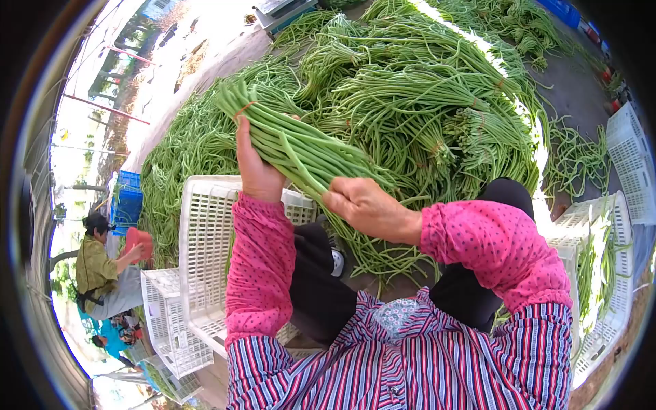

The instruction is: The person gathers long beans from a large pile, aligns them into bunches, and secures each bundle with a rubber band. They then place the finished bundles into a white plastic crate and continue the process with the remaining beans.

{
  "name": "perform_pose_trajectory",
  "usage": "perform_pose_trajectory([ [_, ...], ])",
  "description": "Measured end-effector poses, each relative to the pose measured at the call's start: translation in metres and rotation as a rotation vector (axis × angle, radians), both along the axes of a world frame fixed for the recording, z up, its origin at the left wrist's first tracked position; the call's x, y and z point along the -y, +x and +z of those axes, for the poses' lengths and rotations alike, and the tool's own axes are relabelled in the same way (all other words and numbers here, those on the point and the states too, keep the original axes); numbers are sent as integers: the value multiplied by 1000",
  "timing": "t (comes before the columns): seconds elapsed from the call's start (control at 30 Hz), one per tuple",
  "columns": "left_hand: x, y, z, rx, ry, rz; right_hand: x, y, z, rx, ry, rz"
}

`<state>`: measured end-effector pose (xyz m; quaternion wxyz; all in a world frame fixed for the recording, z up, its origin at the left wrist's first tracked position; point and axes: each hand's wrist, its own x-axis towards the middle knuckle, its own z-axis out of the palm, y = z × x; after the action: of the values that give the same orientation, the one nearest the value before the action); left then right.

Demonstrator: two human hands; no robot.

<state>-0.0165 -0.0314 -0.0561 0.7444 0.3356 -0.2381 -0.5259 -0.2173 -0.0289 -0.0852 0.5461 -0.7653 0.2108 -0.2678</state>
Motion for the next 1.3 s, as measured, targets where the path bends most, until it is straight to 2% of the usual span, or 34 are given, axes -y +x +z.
perform_pose_trajectory([
  [0.07,2,23,-2,-73,-92,55,-3,-10,6,-3,77,31],
  [0.1,-1,27,-1,-67,-87,63,5,-11,10,76,57,-56],
  [0.17,-3,28,3,-119,-161,3,23,-17,38,131,168,-259],
  [0.23,-4,19,10,-167,-154,-50,50,-24,39,206,145,-371],
  [0.3,-1,12,12,-144,-214,-184,59,-24,40,165,147,-412],
  [0.37,2,4,9,-160,-217,-199,62,-14,34,149,-86,-381],
  [0.4,1,0,10,-240,-226,-284,62,-11,38,49,-109,-288],
  [0.47,0,-5,11,-384,-303,-447,56,-2,38,83,-2,-149],
  [0.5,0,-6,9,-390,-296,-450,57,2,34,99,38,-56],
  [0.53,0,-7,7,-337,-248,-427,58,7,28,226,241,16],
  [0.6,2,-6,6,-275,-190,-403,58,0,33,205,280,10],
  [0.7,1,-8,6,-174,-239,-456,57,-4,40,234,344,-13],
  [0.73,1,-10,2,-101,-262,-329,57,-5,39,265,399,-1],
  [0.77,1,-10,0,-102,-259,-331,59,-6,38,295,453,11],
  [0.83,-1,-10,-1,75,-48,-244,63,-10,36,255,476,9],
  [0.87,-4,-8,1,16,-81,-347,65,-12,36,214,497,9],
  [1.0,-5,-6,-2,-161,-111,-358,70,-15,38,219,510,-14],
  [1.1,-6,-9,1,-109,-159,-458,74,-18,41,173,486,-26],
  [1.17,-4,-4,-9,-147,-128,-404,73,-19,47,155,546,-125],
  [1.2,-3,-1,-12,-185,-99,-352,83,-19,37,111,400,-136],
  [1.23,-3,-1,-11,-184,-97,-344,93,-19,25,110,402,-129],
  [1.3,-4,-6,-6,-188,-101,-273,105,-16,10,44,-394,-508],
])
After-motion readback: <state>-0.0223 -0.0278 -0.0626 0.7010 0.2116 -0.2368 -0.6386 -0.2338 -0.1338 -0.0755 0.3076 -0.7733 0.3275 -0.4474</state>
